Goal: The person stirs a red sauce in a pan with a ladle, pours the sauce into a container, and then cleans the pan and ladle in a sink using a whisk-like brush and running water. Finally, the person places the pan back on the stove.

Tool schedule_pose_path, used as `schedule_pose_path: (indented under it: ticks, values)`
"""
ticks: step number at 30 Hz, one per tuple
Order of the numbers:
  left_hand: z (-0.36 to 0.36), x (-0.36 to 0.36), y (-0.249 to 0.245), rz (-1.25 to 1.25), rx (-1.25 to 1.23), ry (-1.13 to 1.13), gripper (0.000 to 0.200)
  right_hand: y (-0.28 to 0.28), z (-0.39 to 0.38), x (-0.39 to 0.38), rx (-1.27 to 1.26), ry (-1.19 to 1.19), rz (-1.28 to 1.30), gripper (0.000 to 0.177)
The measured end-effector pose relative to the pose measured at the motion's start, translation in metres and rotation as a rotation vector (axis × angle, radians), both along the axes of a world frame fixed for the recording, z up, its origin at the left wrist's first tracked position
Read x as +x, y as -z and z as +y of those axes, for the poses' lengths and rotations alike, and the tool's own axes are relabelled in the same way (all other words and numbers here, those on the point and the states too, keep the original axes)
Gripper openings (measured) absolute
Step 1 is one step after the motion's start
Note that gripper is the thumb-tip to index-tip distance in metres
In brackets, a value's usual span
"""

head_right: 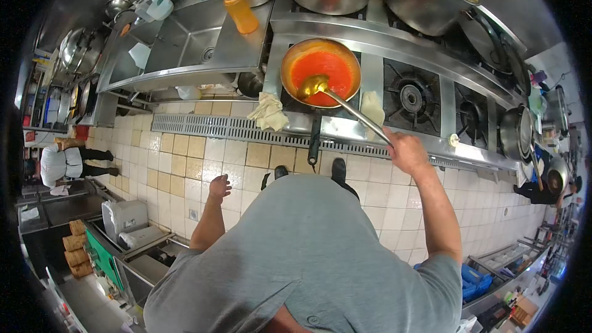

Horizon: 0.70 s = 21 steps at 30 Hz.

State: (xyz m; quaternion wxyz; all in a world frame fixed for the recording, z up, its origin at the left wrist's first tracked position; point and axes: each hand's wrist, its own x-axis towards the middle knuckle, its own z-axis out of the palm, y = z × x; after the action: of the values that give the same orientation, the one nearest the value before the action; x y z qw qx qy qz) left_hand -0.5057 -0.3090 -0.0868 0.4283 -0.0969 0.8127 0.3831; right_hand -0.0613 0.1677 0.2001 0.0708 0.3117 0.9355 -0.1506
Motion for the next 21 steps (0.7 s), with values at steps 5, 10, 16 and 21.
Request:
schedule_pose_path:
  ticks: [5, 10, 16, 21]
  values:
    - [0.012, 0.043, 0.009, -0.152, -0.043, 0.069, 0.047, -0.023, 0.030, 0.026, 0.204, -0.068, -0.057, 0.056]
    - [0.005, 0.094, 0.025, -0.212, -0.080, 0.080, 0.047, -0.030, 0.053, 0.026, 0.186, -0.011, 0.019, 0.051]
    - [-0.006, 0.124, 0.005, -0.155, -0.118, -0.029, 0.042, -0.026, 0.104, -0.030, 0.080, -0.109, 0.252, 0.050]
    - [-0.021, 0.135, 0.004, -0.137, -0.106, -0.142, 0.042, -0.027, 0.149, -0.073, -0.086, -0.194, 0.170, 0.040]
